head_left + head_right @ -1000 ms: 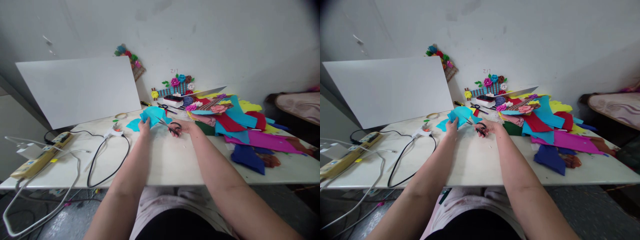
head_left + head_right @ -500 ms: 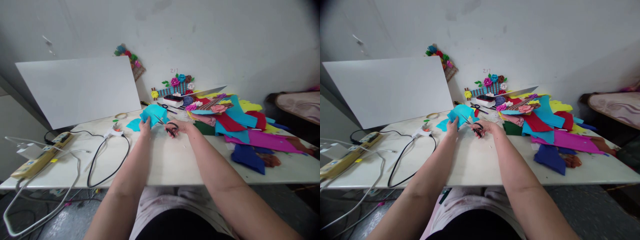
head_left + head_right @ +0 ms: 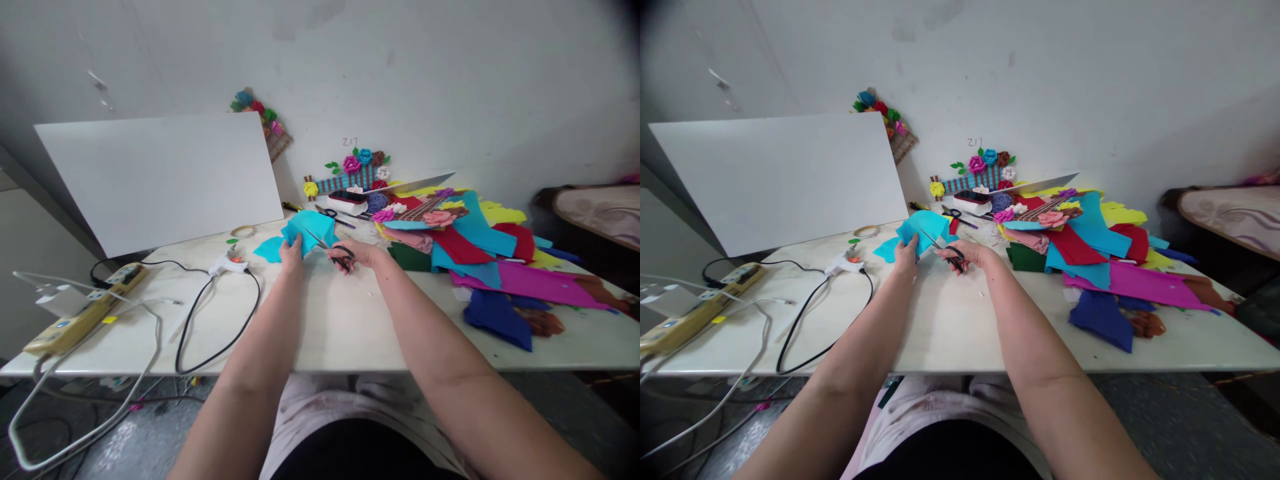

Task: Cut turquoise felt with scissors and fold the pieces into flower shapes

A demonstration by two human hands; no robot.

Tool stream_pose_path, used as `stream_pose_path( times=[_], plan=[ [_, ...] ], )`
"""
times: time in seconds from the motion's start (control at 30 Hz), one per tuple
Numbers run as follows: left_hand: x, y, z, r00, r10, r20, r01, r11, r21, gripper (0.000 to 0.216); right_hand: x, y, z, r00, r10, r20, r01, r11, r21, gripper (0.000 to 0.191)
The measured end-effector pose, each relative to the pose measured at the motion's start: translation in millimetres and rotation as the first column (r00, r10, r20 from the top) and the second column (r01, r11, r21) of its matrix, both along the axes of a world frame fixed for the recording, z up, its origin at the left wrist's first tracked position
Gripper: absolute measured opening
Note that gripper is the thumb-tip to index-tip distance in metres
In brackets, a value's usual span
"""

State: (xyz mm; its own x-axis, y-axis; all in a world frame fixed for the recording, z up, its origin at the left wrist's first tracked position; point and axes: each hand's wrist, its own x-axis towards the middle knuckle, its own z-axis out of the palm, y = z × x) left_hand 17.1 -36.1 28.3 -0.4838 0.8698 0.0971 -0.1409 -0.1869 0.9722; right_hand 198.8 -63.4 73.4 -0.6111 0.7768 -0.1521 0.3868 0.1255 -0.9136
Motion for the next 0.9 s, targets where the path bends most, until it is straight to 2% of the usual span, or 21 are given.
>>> stream_pose_path(
  times=[0.47, 0.9],
  plan=[
    [1.5, 0.1, -1.5, 0.996, -0.022, 0.092, 0.015, 0.998, 0.068, 0.032, -1.7, 0.6, -1.9, 1.0, -0.028, 0.011, 0.027, 0.999, 0.026, 0.05],
    [-1.0, 4.9, -4.5, 0.999, 0.004, 0.048, -0.006, 0.999, 0.046, 0.033, -4.2, -0.4, -1.2, 0.999, -0.043, 0.029, 0.042, 0.998, 0.036, 0.048]
  ],
)
